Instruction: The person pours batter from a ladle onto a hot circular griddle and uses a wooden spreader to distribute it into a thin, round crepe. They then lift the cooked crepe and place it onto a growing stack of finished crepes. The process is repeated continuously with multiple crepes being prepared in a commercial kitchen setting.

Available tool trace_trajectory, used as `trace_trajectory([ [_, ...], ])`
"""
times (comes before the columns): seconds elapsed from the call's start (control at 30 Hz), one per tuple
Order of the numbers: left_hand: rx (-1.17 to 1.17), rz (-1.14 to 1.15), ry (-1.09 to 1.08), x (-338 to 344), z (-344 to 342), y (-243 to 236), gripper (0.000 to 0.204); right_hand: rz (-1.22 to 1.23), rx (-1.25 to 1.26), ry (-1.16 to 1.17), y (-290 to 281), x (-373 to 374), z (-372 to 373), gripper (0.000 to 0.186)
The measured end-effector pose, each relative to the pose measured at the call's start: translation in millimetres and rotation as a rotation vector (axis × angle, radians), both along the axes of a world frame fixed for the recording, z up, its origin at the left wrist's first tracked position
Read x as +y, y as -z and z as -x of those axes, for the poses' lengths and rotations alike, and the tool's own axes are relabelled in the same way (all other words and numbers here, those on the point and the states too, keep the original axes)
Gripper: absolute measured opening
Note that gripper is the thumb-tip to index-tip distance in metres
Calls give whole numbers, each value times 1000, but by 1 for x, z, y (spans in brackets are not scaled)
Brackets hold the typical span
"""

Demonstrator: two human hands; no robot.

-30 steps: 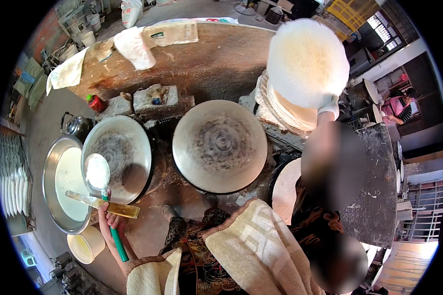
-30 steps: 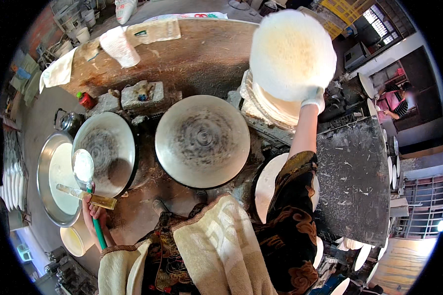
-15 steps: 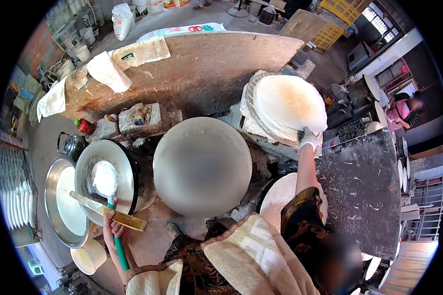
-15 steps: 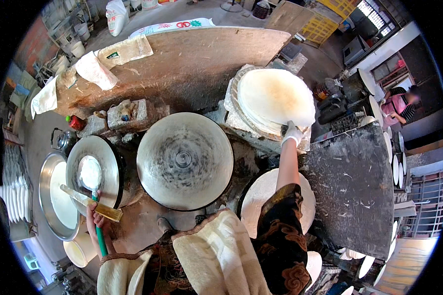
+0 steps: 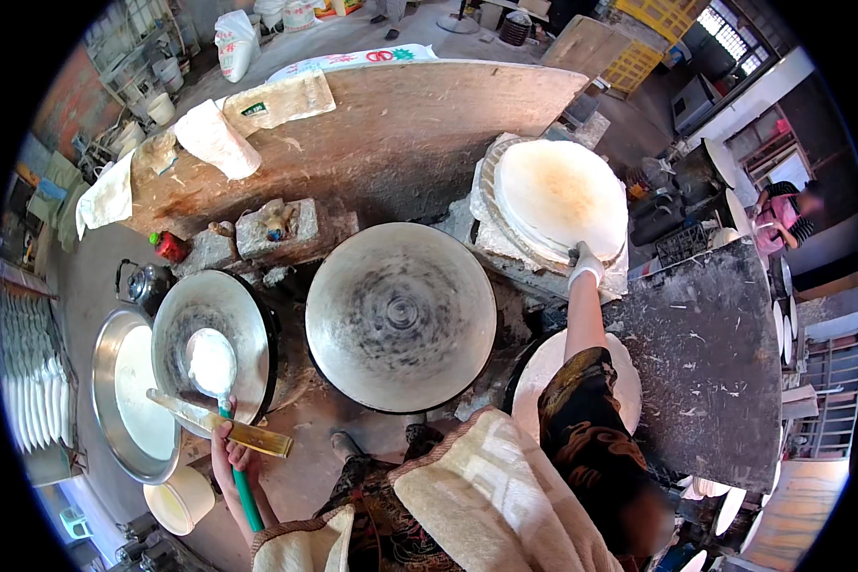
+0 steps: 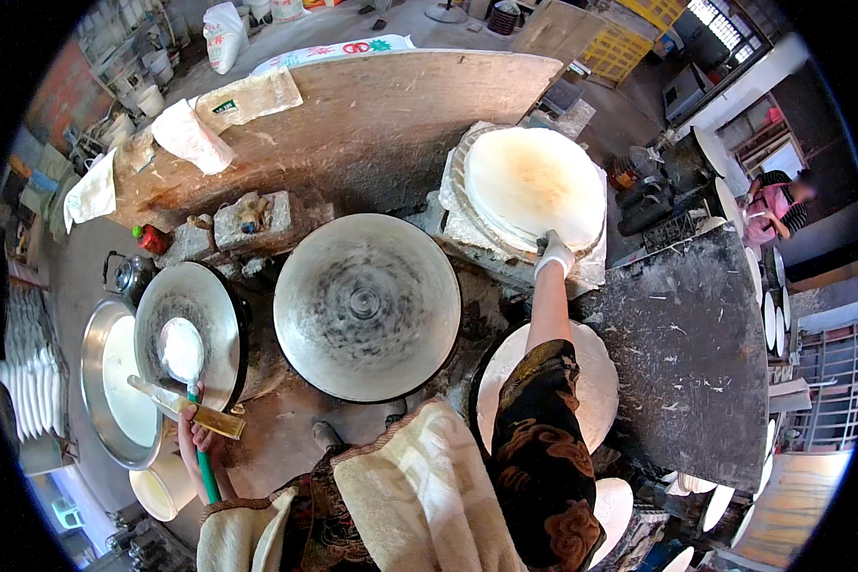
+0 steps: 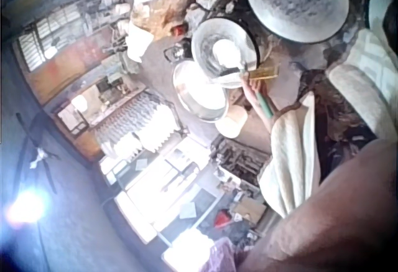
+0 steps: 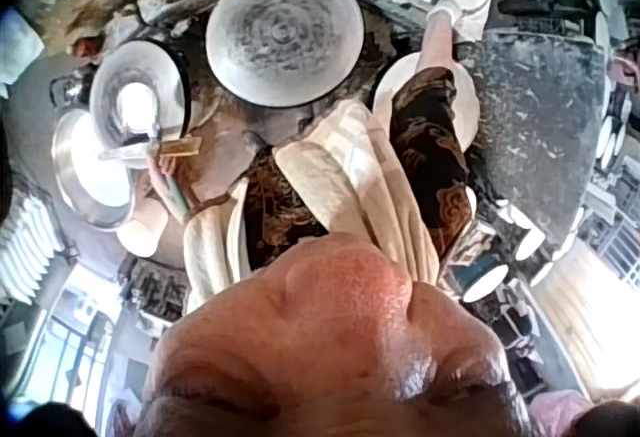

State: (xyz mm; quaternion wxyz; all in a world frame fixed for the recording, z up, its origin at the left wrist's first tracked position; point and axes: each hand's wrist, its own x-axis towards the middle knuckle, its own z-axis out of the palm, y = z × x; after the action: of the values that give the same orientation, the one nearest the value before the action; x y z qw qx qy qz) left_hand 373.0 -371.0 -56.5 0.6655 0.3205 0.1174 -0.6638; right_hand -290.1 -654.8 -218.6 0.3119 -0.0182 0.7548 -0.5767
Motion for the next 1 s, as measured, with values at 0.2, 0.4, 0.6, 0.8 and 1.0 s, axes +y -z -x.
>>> trace_trajectory([
  [0.2,-82,-96,-131,51,-30,1,26,176,436,-149,-42,24,-79,38],
  [0.4,-358,-213,76,48,-49,25,14,70,-283,-1041,-99,112,-331,29],
  [0.6,-586,-155,61,67,-103,78,12,233,503,-2527,-107,246,-633,40],
  [0.8,-325,-5,-48,97,-273,110,27,88,458,-2115,-94,267,-794,40],
  [1.0,-660,-657,-12,116,-445,215,25,-284,1191,-2366,-59,248,-879,38],
])
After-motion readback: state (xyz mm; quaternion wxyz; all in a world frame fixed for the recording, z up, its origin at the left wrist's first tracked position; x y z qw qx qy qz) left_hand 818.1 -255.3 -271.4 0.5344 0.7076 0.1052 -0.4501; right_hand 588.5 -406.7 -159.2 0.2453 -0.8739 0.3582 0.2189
